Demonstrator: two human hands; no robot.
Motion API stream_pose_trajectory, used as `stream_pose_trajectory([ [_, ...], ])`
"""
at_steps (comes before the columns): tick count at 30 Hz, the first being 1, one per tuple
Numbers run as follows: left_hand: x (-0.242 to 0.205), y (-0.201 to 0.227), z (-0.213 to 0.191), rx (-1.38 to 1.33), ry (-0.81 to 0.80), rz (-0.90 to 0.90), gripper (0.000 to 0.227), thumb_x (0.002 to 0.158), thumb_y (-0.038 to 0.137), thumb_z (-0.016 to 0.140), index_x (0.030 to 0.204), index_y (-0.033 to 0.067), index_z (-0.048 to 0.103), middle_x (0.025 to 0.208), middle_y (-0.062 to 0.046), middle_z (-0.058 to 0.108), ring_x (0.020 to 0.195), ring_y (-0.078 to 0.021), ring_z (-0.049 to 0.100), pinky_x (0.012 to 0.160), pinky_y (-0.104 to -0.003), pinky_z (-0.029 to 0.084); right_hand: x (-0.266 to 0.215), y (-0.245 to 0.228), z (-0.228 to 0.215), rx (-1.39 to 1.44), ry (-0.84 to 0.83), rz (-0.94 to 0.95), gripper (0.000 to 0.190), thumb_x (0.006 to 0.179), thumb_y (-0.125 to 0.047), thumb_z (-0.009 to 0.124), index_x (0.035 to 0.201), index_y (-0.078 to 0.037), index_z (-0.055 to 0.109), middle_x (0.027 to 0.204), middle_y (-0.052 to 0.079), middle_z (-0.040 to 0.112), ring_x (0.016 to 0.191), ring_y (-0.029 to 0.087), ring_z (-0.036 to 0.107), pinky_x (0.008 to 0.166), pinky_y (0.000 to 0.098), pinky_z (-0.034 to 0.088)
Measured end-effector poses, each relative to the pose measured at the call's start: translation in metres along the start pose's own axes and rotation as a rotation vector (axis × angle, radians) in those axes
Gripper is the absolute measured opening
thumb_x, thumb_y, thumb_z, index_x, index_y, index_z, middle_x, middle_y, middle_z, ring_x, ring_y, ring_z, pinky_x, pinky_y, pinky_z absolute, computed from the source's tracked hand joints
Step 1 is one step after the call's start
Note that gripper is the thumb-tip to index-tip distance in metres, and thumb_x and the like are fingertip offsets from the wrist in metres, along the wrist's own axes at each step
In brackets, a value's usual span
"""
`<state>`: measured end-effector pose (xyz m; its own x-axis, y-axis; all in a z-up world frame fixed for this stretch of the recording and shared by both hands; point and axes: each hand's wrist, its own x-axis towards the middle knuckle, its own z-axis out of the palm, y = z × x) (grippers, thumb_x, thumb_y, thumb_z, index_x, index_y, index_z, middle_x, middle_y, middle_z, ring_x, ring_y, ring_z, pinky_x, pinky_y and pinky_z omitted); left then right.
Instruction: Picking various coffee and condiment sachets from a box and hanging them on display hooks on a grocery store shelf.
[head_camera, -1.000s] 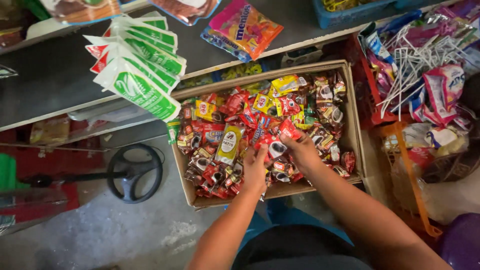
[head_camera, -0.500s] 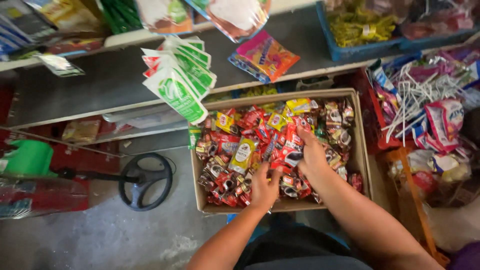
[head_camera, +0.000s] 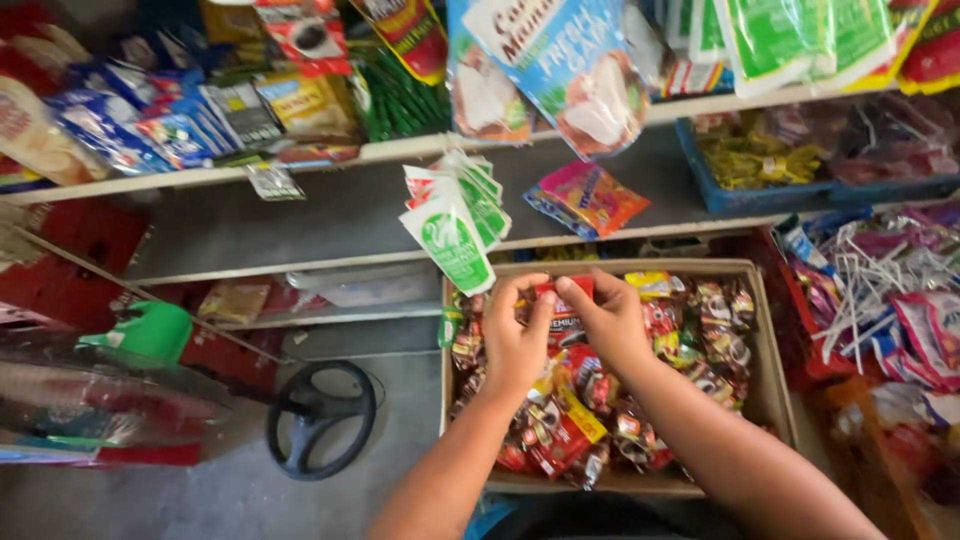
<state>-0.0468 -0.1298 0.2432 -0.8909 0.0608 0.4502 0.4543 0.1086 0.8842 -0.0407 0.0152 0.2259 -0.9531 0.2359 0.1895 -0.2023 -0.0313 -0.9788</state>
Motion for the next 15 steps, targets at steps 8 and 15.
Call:
stream_pose_trajectory([
  [8, 0.096, 0.066, -0.092, -0.069, 0.143, 0.332, 0.008, 0.104, 0.008, 0.064, 0.104, 0.0028, 0.058, 0.1, -0.007, 0.069, 0.093, -0.0137, 0.068, 0.084, -0.028, 0.056, 0.073, -0.09, 0.102, 0.131, -0.158, -0.129, 0.019, 0.099, -0.018, 0.071, 0.105, 0.0, 0.074, 0.092, -0.001, 0.072, 0.083, 0.004, 0.062, 0.074, 0.0226, 0.052],
  [15, 0.183, 0.094, -0.16, -0.246, 0.22, 0.397, 0.009, 0.102, 0.008, 0.067, 0.106, 0.0054, 0.06, 0.095, 0.001, 0.065, 0.079, -0.0038, 0.055, 0.071, -0.022, 0.048, 0.129, -0.172, 0.184, 0.321, -0.338, -0.197, 0.013, 0.095, -0.008, 0.069, 0.105, 0.0, 0.072, 0.093, 0.001, 0.074, 0.081, 0.006, 0.066, 0.073, 0.0239, 0.053],
])
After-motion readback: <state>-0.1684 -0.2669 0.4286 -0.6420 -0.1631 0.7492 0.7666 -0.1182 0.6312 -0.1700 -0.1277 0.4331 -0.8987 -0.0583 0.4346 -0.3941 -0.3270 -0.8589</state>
